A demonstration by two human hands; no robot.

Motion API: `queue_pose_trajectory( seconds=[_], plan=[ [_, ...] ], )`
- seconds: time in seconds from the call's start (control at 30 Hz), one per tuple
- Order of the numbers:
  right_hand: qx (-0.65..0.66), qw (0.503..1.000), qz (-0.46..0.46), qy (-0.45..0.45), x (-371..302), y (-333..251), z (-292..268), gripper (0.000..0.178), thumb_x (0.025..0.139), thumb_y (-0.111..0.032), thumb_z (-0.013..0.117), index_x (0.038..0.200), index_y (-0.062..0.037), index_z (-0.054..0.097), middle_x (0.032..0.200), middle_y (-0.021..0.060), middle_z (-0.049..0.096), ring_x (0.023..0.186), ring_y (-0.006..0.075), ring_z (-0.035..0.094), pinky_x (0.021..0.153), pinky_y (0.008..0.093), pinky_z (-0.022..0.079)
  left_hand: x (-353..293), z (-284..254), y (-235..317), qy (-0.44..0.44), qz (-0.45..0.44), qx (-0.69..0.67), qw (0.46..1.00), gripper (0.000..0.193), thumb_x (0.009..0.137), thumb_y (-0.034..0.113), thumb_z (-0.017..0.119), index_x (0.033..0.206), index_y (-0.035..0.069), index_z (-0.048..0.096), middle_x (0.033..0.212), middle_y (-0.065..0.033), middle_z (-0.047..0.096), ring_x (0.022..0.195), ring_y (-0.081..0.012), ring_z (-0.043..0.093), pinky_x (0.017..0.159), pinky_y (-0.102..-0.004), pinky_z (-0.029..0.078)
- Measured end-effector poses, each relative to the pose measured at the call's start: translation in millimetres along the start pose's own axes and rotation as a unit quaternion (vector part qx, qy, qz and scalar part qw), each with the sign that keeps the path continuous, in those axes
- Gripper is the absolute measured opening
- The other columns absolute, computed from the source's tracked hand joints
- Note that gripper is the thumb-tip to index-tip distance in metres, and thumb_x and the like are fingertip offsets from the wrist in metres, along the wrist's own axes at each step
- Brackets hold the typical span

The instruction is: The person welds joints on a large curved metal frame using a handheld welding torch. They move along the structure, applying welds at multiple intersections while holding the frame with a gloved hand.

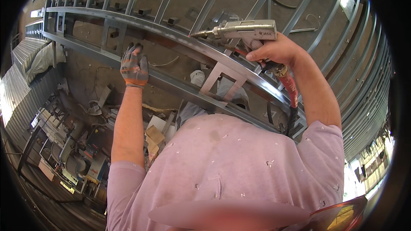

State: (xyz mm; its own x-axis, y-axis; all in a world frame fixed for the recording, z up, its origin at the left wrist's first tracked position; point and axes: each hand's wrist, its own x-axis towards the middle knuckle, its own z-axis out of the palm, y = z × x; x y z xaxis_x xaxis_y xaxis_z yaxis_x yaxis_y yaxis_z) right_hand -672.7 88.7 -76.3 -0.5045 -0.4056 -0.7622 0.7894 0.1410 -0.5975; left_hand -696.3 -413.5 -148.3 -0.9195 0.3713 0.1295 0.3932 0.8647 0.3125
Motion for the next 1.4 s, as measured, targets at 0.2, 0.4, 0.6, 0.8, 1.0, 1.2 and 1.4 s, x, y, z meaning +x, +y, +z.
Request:
queue_pose_trajectory(
  seconds=[0.2, 0.4, 0.6, 0.8, 1.0, 1.2, 1.4],
  plan=[
    [0.017, 1.000, 0.004, -0.010, 3.3, 2.6, -1.3, 0.053, 0.082, -0.007, 0.092, 0.132, -0.0028, 0.076, 0.086, 0.0025, 0.071, 0.072, 0.0127, 0.064, 0.063, 0.0314, 0.053, -2.9, -0.9, -4.8, -0.020, 0.000, -0.006, 1.000, 0.031, 0.102, 0.016, 0.065, 0.129, 0.005, 0.075, 0.133, -0.0179, 0.076, 0.130, -0.0435, 0.068, 0.113, -0.0534, 0.054],
    [0.012, 1.000, 0.016, 0.000, 3.4, 0.6, 0.2, 0.050, 0.081, -0.007, 0.092, 0.128, -0.0026, 0.077, 0.088, 0.0035, 0.072, 0.072, 0.0136, 0.064, 0.064, 0.0318, 0.053, -2.2, -0.2, -4.3, -0.018, 0.003, -0.011, 1.000, 0.029, 0.102, 0.016, 0.066, 0.128, 0.005, 0.075, 0.132, -0.0179, 0.076, 0.130, -0.0437, 0.068, 0.114, -0.0531, 0.053],
    [0.012, 1.000, 0.017, -0.006, 5.0, 3.3, -2.3, 0.049, 0.080, -0.007, 0.092, 0.127, -0.0023, 0.078, 0.090, 0.0046, 0.073, 0.073, 0.0142, 0.064, 0.064, 0.0323, 0.054, -0.8, -0.3, -2.7, -0.013, 0.011, -0.011, 1.000, 0.028, 0.103, 0.015, 0.066, 0.127, 0.005, 0.076, 0.129, -0.0179, 0.078, 0.128, -0.0440, 0.070, 0.112, -0.0532, 0.055],
    [-0.002, 1.000, 0.010, -0.002, 4.7, 3.9, -2.6, 0.049, 0.079, -0.006, 0.091, 0.127, -0.0014, 0.078, 0.093, 0.0060, 0.075, 0.076, 0.0159, 0.066, 0.067, 0.0343, 0.056, 0.3, -1.3, -2.2, -0.015, 0.013, -0.007, 1.000, 0.027, 0.103, 0.015, 0.068, 0.127, 0.006, 0.076, 0.129, -0.0176, 0.078, 0.124, -0.0439, 0.071, 0.108, -0.0528, 0.057],
    [-0.020, 1.000, 0.022, 0.000, 4.1, 2.4, -2.7, 0.047, 0.078, -0.008, 0.091, 0.123, 0.0000, 0.078, 0.094, 0.0076, 0.076, 0.078, 0.0170, 0.068, 0.069, 0.0347, 0.057, -2.2, -1.0, -4.4, -0.028, -0.006, -0.020, 0.999, 0.029, 0.101, 0.014, 0.067, 0.127, 0.005, 0.075, 0.130, -0.0179, 0.078, 0.123, -0.0433, 0.072, 0.109, -0.0504, 0.056],
    [-0.034, 0.999, 0.034, 0.012, 3.8, 2.0, -1.4, 0.047, 0.077, -0.008, 0.091, 0.121, -0.0006, 0.079, 0.095, 0.0078, 0.077, 0.080, 0.0172, 0.070, 0.070, 0.0353, 0.059, -0.3, -3.1, -2.6, -0.028, 0.006, -0.018, 0.999, 0.029, 0.100, 0.013, 0.067, 0.127, 0.005, 0.075, 0.131, -0.0169, 0.078, 0.127, -0.0428, 0.071, 0.111, -0.0500, 0.055],
    [-0.039, 0.998, 0.046, 0.027, 0.5, -1.8, -1.0, 0.051, 0.075, -0.008, 0.092, 0.124, -0.0008, 0.079, 0.099, 0.0071, 0.078, 0.084, 0.0174, 0.071, 0.075, 0.0355, 0.060, 0.2, -3.0, -2.7, -0.027, 0.009, -0.014, 0.999, 0.029, 0.100, 0.014, 0.067, 0.127, 0.006, 0.075, 0.131, -0.0162, 0.078, 0.129, -0.0428, 0.070, 0.111, -0.0499, 0.055]
  ],
)
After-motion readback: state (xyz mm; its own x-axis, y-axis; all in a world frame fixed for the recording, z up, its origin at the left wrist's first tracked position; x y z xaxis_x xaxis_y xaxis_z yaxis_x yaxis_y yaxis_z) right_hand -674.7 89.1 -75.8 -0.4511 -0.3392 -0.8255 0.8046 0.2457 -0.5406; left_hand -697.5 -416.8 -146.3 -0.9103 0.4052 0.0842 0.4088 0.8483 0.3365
